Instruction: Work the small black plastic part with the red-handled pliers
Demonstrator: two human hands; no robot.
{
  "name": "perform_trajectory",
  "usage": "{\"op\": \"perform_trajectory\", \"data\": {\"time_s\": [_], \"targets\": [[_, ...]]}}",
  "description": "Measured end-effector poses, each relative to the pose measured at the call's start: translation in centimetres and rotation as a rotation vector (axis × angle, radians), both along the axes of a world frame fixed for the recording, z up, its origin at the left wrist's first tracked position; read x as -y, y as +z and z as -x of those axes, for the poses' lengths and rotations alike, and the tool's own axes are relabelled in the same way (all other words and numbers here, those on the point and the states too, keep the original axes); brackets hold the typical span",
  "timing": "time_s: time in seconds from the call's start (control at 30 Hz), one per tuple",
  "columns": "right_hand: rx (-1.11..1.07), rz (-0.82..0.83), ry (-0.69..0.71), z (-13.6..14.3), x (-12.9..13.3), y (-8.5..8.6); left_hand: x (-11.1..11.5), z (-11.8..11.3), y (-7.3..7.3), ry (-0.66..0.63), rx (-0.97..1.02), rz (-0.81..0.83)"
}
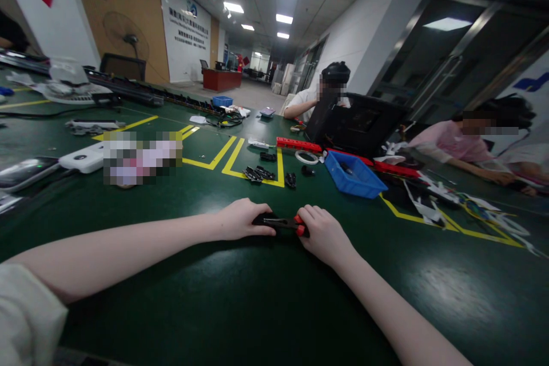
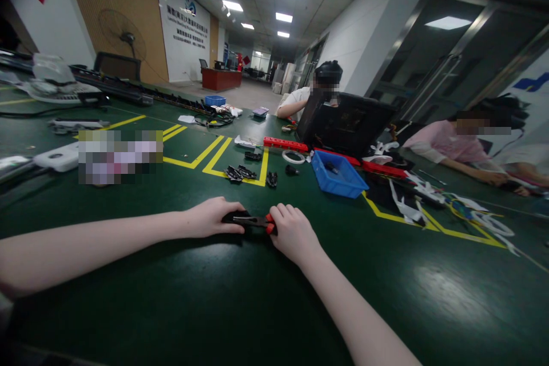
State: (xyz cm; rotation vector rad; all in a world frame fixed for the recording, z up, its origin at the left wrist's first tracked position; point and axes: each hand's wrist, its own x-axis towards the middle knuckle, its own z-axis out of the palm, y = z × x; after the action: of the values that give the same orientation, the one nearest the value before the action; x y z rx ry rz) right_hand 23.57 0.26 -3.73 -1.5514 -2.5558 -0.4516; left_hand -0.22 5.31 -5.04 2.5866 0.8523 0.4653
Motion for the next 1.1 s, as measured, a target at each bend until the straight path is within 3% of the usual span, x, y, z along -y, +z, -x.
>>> {"op": "perform_trajectory", "data": {"time_s": [0.53,1.1], "targets": [[-0.096,-0.022,0.035,-0.2,-0.31,-0.22,0.3,-0.19,0.6,0.028,-0.059,-0.086],[-0.233,0.093,0.153,-1.0,-0.03,0.45,0.34,-0.01,0.6,0.005,-0.073,-0.077]]}}
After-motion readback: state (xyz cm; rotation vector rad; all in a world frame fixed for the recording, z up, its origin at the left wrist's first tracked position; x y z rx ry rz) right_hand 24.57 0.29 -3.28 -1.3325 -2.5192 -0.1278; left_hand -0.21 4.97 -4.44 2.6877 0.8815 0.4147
